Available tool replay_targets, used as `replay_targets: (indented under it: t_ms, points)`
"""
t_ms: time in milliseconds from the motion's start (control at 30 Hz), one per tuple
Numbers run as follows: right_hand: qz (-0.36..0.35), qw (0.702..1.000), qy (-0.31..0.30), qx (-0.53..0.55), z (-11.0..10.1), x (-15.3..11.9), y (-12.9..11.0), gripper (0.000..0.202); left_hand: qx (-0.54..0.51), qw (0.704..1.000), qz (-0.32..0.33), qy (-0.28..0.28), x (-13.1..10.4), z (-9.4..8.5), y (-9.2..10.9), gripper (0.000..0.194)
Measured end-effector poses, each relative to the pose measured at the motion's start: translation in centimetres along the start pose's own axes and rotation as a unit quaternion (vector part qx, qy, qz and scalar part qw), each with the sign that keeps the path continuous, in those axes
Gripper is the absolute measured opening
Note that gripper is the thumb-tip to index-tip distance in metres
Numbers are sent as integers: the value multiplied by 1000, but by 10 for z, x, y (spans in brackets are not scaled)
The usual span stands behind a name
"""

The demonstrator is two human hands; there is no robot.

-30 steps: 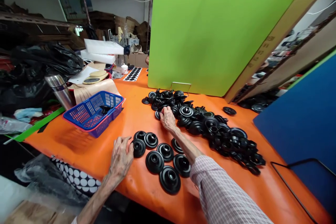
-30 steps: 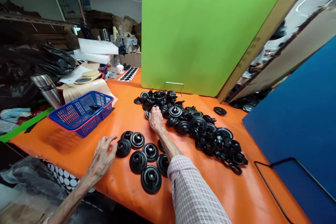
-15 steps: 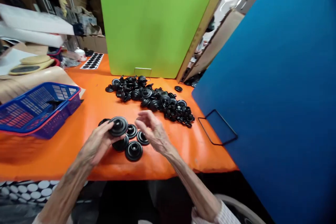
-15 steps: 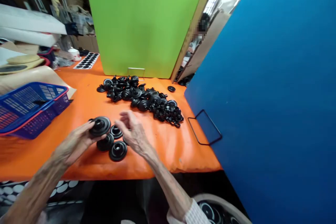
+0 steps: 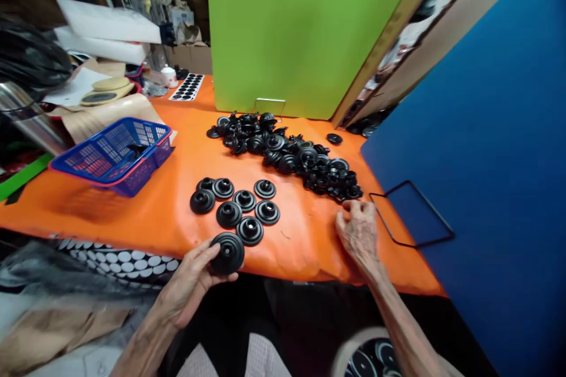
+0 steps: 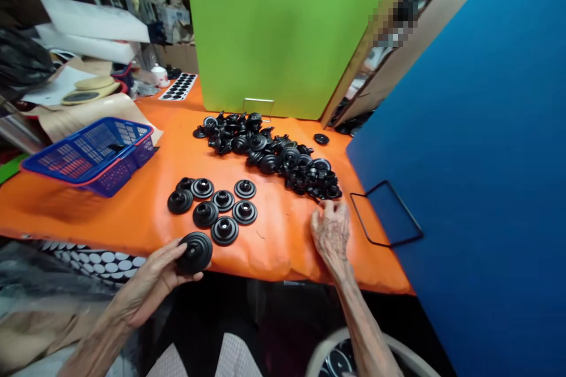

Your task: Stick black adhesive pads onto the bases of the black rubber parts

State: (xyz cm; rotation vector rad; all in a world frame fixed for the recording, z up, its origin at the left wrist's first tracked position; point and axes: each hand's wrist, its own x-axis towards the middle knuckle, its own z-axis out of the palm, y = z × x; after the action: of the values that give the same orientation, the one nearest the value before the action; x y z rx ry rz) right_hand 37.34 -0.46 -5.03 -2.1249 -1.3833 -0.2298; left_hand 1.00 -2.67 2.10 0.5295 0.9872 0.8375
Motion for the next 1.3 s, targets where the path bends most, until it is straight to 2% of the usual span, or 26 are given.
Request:
replay_targets:
  t_ms: [100,233,367,467,567,633,700,767,833,900,1000,1133,1233,1300]
  points:
    - [9,1000,5,2,5,-1,4,31,0,1000,1,1,1,-4,-5,22]
    - [31,999,-1,24,10,9,16,27,2,1000,22,-11,10,-3,-9,24]
    - [63,997,5,48,2,16,15,29,-5,999,39,-32,19,3,-13,29]
    - [67,993,-32,88,-12,-1,-11,33,-4,999,30,-32,19,6,-15,30]
    - [31,972,-124,199,-27,-45,-65,39,2,999,36,-27,16,9,-17,32]
    - [-12,925,-187,332,-35,-78,-106,30,14,998,52,-24,14,11,-18,34]
    - [-23,891,-213,401,-38,-106,-141,24,34,997,70,-25,13,13,-20,34]
    - [-14,870,-219,442,-37,-123,-163,23,55,994,87,-27,12,14,-22,34]
    - [-2,863,-210,460,-35,-130,-173,24,72,992,99,-23,11,14,-23,34]
    - [-7,869,-198,453,-33,-131,-176,23,89,990,106,-17,10,13,-25,33]
    - [-59,894,-174,409,-32,-129,-179,22,109,987,115,-22,10,12,-27,32]
    - [-120,927,-105,340,-35,-134,-185,26,123,983,128,-55,8,11,-28,34]
    - [-114,921,-127,352,-39,-138,-186,34,112,985,114,-62,6,9,-26,38]
    - [-54,913,-161,371,-42,-137,-184,37,99,989,95,-63,5,8,-23,40]
